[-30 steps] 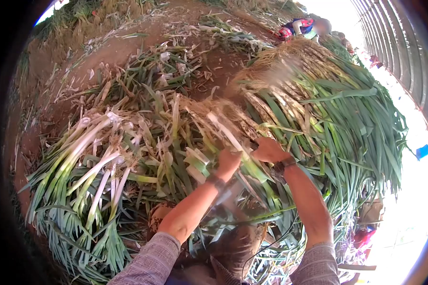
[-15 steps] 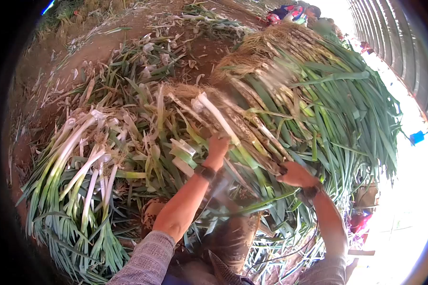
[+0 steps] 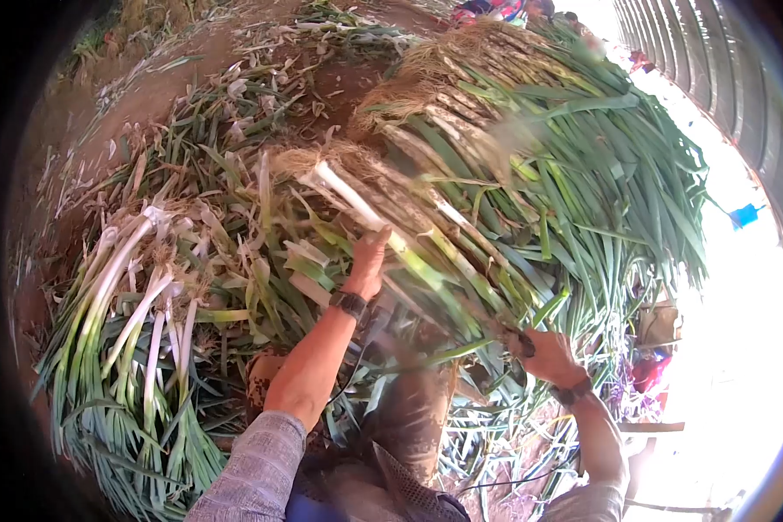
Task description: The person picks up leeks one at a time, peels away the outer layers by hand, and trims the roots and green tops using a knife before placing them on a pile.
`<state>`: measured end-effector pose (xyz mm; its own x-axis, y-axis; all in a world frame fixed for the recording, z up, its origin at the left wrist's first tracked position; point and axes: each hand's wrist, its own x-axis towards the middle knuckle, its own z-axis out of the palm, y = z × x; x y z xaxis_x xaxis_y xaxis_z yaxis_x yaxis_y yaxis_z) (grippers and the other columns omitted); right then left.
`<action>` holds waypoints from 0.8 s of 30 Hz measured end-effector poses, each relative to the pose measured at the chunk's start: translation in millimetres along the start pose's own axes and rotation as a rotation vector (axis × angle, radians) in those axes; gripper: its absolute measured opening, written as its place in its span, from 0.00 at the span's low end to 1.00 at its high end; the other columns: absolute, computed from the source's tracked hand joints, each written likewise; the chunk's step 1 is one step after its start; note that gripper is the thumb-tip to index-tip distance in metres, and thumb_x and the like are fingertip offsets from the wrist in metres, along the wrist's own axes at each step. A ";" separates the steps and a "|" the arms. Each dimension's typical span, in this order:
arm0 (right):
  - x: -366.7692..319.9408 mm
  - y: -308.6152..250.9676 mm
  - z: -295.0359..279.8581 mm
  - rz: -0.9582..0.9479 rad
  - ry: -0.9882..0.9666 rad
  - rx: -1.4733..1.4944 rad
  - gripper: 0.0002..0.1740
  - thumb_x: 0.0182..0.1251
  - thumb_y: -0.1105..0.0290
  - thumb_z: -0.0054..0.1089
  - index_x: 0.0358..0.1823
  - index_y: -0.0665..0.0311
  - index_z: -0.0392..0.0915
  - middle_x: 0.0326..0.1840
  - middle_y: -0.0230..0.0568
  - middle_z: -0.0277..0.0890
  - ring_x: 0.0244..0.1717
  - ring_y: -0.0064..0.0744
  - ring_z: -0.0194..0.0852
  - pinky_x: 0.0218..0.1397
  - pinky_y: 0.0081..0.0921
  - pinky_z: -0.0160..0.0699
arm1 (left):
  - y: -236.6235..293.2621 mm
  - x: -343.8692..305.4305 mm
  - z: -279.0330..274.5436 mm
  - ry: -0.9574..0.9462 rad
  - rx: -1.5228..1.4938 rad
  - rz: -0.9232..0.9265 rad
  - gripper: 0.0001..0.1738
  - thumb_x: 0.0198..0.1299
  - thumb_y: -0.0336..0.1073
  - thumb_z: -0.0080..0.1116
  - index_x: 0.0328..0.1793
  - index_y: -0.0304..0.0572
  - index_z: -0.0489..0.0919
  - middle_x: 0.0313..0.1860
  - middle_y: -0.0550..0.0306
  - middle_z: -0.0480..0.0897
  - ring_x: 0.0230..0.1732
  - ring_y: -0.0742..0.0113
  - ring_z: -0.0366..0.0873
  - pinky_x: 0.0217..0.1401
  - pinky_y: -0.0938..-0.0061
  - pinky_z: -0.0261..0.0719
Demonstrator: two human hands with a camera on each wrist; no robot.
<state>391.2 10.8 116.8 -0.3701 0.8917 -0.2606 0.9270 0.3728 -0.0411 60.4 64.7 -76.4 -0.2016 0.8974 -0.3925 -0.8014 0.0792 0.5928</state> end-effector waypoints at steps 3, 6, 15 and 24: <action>-0.6 12.1 17.8 -0.087 0.031 -0.033 0.15 0.62 0.54 0.62 0.33 0.60 0.80 0.26 0.52 0.79 0.29 0.59 0.77 0.34 0.49 0.74 | -7.6 11.9 -12.3 0.059 0.057 -0.015 0.37 0.61 0.51 0.69 0.67 0.33 0.69 0.46 0.52 0.77 0.43 0.58 0.79 0.35 0.59 0.86; 5.1 1.6 20.1 -0.139 0.076 0.006 0.12 0.58 0.58 0.62 0.33 0.59 0.79 0.26 0.52 0.79 0.31 0.60 0.78 0.36 0.51 0.74 | -3.5 1.1 -5.3 0.119 0.101 0.016 0.35 0.61 0.51 0.69 0.65 0.35 0.72 0.48 0.53 0.78 0.44 0.59 0.79 0.38 0.58 0.86; 62.5 -34.3 25.5 -0.181 0.059 -0.084 0.11 0.55 0.63 0.59 0.38 0.60 0.78 0.30 0.56 0.81 0.35 0.65 0.78 0.40 0.56 0.74 | 6.3 -9.1 -1.8 -0.004 -0.025 -0.058 0.40 0.72 0.66 0.41 0.73 0.37 0.66 0.66 0.46 0.72 0.66 0.48 0.72 0.63 0.48 0.77; 125.0 -95.4 2.6 -0.233 0.039 -0.055 0.16 0.55 0.56 0.61 0.36 0.60 0.82 0.36 0.56 0.83 0.40 0.62 0.81 0.47 0.54 0.77 | 1.9 -13.0 0.8 -0.054 -0.036 -0.044 0.38 0.75 0.61 0.37 0.75 0.35 0.62 0.71 0.39 0.67 0.70 0.45 0.66 0.69 0.47 0.69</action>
<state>256.7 86.0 85.6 -0.5768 0.7887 -0.2127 0.8120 0.5821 -0.0433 61.9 53.6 -69.6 -0.1359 0.9155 -0.3787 -0.8286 0.1046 0.5500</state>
